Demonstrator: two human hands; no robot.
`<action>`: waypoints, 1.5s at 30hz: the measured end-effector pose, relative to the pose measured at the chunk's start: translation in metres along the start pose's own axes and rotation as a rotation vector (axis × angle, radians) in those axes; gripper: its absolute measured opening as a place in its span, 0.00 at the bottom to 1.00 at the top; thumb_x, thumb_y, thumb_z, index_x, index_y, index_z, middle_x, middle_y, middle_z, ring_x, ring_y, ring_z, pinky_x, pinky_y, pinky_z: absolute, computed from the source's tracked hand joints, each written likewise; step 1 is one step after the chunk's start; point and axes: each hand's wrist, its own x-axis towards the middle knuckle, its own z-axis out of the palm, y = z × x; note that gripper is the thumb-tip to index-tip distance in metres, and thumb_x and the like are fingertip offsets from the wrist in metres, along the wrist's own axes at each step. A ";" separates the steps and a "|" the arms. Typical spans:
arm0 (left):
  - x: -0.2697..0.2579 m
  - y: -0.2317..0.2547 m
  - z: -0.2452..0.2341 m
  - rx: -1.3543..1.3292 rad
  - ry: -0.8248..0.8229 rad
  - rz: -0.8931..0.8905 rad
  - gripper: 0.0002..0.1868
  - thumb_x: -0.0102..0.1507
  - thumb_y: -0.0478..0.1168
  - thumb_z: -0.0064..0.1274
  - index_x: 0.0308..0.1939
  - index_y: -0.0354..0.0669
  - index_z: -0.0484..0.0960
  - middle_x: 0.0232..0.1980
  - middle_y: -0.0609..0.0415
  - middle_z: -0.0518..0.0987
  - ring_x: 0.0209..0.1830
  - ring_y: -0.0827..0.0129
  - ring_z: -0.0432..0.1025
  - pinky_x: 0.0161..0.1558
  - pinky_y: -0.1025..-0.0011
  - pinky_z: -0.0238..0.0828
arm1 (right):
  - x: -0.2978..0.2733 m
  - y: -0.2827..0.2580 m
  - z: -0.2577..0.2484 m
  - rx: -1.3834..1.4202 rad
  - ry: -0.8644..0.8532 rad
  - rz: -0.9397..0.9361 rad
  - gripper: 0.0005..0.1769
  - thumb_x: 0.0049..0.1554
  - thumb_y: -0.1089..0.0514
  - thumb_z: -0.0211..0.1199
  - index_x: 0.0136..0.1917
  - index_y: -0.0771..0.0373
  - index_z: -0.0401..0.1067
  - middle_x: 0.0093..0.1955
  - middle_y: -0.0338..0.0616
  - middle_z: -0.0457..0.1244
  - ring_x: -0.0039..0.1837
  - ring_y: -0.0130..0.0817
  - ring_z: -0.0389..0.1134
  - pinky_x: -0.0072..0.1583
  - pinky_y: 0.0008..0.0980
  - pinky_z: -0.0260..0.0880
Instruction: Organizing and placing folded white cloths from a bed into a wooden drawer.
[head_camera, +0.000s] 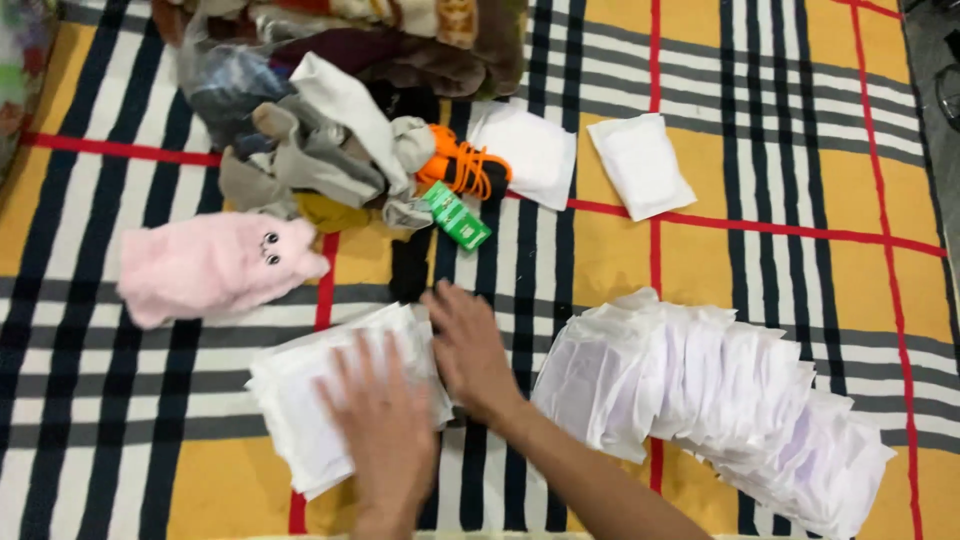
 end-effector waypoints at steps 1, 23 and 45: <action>0.004 0.018 0.009 -0.002 0.000 0.003 0.34 0.57 0.50 0.36 0.66 0.46 0.52 0.70 0.43 0.49 0.68 0.45 0.44 0.64 0.45 0.37 | 0.006 0.017 -0.006 -0.002 0.002 0.002 0.24 0.59 0.54 0.36 0.68 0.60 0.49 0.71 0.52 0.44 0.72 0.46 0.45 0.69 0.47 0.40; 0.087 0.098 0.109 0.066 -1.344 -0.159 0.60 0.48 0.80 0.23 0.65 0.50 0.12 0.66 0.47 0.06 0.65 0.50 0.03 0.57 0.43 0.03 | 0.133 0.259 -0.053 0.640 0.571 1.261 0.38 0.41 0.46 0.61 0.61 0.67 0.58 0.61 0.46 0.56 0.61 0.36 0.57 0.59 0.30 0.56; 0.072 0.081 0.115 -0.271 -1.154 -0.104 0.61 0.50 0.76 0.36 0.65 0.48 0.15 0.65 0.41 0.09 0.64 0.44 0.05 0.54 0.37 0.06 | 0.046 0.095 -0.155 0.458 0.840 1.011 0.42 0.42 0.53 0.72 0.59 0.76 0.54 0.57 0.64 0.57 0.62 0.50 0.57 0.57 0.41 0.60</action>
